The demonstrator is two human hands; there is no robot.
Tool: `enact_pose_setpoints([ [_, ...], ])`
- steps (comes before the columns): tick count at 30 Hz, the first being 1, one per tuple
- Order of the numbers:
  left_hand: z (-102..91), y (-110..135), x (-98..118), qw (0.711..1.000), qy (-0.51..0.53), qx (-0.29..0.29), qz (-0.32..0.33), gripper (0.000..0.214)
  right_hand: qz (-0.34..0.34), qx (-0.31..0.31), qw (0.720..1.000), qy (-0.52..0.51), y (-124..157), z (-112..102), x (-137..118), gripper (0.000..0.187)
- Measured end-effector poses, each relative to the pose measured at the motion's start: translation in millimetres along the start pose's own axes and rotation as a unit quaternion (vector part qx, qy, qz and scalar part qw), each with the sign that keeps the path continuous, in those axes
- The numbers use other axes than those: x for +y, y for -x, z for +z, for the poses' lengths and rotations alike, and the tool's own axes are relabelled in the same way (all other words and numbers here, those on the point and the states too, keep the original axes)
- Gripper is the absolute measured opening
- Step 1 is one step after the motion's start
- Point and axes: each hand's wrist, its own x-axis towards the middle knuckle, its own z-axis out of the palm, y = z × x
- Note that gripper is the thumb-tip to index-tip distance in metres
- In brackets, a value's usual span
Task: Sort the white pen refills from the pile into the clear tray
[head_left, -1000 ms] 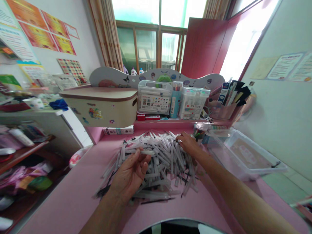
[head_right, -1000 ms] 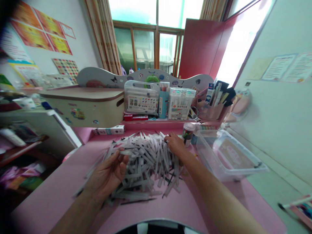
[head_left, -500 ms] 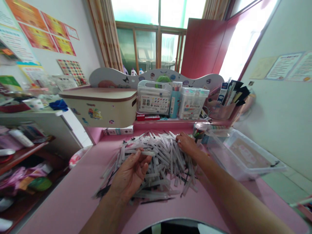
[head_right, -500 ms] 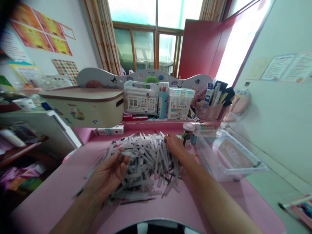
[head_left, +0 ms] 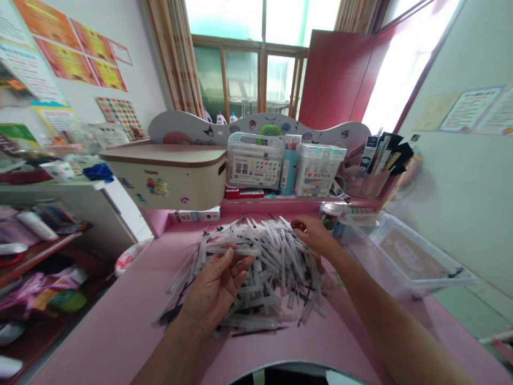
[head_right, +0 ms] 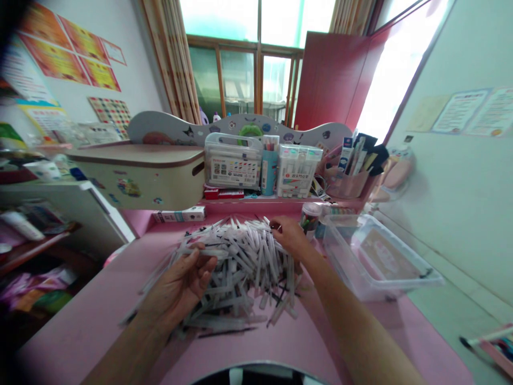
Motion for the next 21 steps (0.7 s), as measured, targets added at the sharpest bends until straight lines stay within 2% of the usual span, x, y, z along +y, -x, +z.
enact_pose_setpoints([
  [1,-0.9,-0.2,-1.1,1.000,-0.007,-0.005,0.006,0.016,-0.004,0.000,0.998,-0.057,5.5,-2.7,-8.8,0.025],
  [2,-1.7,-0.5,-2.3,1.000,-0.013,-0.009,0.011,0.016,-0.003,0.001,0.987,-0.162,12.0,-3.8,-18.8,0.024],
  [5,-2.8,-0.7,-5.3,0.999,-0.026,-0.022,0.024,0.017,0.002,-0.014,0.901,-0.433,32.7,1.3,-49.6,0.019],
  [7,-2.3,-0.4,-6.5,0.998,-0.039,-0.031,0.033,0.016,0.005,-0.017,0.861,-0.509,43.4,8.4,-65.0,0.016],
  [9,-1.5,0.2,-7.3,0.997,-0.053,-0.042,0.044,0.014,0.010,-0.006,0.849,-0.528,49.4,14.8,-73.2,0.015],
  [12,-0.9,1.1,-8.3,0.994,-0.073,-0.058,0.059,0.011,0.008,0.013,0.847,-0.532,52.1,19.8,-75.4,0.015],
  [21,-2.2,1.7,-11.3,0.987,-0.106,-0.073,0.093,0.025,-0.003,0.018,0.834,-0.552,54.5,18.2,-77.6,0.013],
])
